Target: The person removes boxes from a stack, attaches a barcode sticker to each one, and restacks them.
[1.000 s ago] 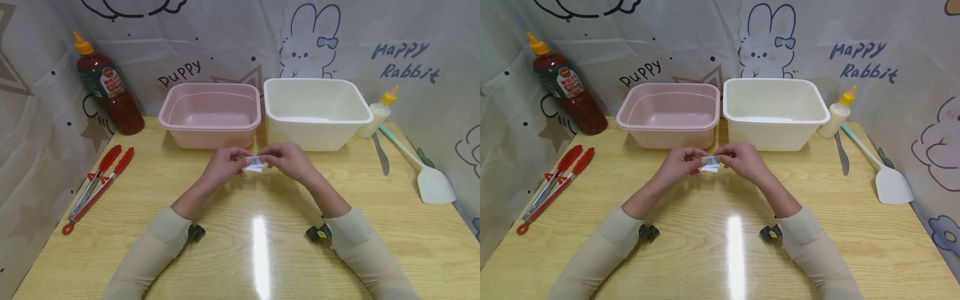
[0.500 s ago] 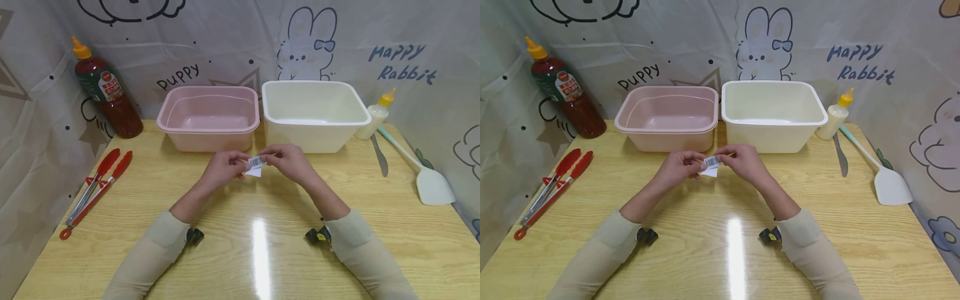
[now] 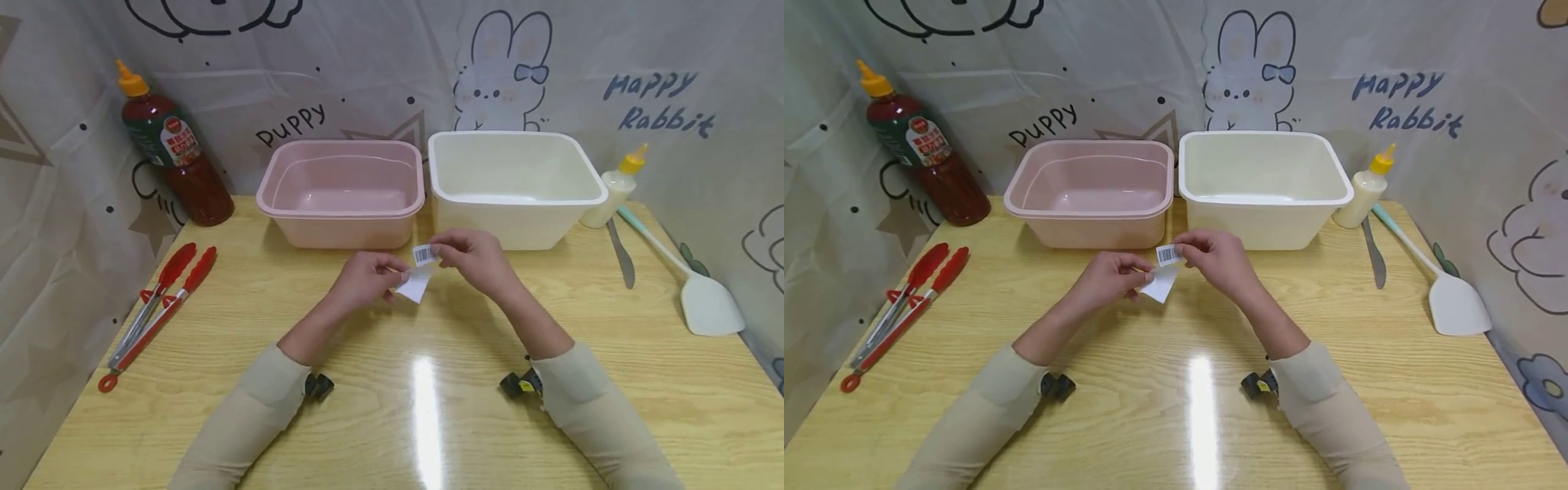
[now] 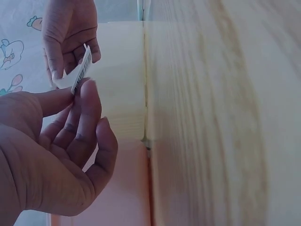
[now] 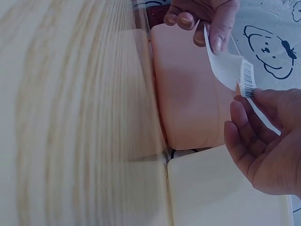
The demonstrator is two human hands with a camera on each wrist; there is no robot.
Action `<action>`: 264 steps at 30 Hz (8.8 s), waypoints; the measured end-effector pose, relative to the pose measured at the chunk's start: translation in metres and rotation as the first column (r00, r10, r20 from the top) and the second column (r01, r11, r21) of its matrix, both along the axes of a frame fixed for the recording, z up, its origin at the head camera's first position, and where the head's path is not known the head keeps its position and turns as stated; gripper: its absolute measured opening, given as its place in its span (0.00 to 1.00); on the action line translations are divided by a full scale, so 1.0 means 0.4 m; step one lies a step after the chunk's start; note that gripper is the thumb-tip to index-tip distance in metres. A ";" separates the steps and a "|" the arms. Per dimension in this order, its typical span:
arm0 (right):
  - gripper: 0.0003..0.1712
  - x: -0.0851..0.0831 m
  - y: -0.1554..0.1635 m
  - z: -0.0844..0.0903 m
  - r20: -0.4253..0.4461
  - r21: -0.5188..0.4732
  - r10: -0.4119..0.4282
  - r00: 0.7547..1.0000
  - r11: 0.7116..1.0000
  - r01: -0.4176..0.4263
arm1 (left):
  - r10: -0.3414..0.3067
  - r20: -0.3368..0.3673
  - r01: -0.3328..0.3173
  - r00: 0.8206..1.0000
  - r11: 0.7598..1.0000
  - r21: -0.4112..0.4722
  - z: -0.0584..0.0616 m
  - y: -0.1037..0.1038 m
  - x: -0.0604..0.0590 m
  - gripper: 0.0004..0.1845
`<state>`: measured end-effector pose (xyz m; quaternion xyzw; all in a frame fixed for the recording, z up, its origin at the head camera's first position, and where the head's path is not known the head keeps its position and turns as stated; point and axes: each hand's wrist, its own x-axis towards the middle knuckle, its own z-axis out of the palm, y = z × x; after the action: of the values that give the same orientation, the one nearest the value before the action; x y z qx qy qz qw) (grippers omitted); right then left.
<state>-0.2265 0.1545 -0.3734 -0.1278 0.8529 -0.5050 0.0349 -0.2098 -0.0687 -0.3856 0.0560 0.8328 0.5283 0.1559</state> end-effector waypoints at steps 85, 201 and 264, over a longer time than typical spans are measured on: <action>0.17 -0.102 -0.130 -0.077 0.302 -0.248 -0.064 0.951 0.958 0.143 | 0.219 -0.070 -0.210 0.973 0.971 0.116 -0.017 -0.051 -0.077 0.19; 0.21 -0.078 -0.258 -0.060 0.191 -0.225 0.093 0.977 0.973 -0.048 | 0.224 -0.069 -0.217 0.972 0.971 0.102 -0.014 -0.138 -0.075 0.25; 0.30 -0.070 -0.205 -0.049 0.188 -0.032 0.239 0.953 0.971 -0.237 | -0.163 -0.036 0.159 0.986 0.984 -0.081 0.012 -0.216 -0.061 0.32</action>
<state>-0.2544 0.0725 -0.3930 -0.1810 0.8218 -0.5107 0.1764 -0.2344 -0.1553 -0.3807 0.1281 0.8484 0.4800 0.1827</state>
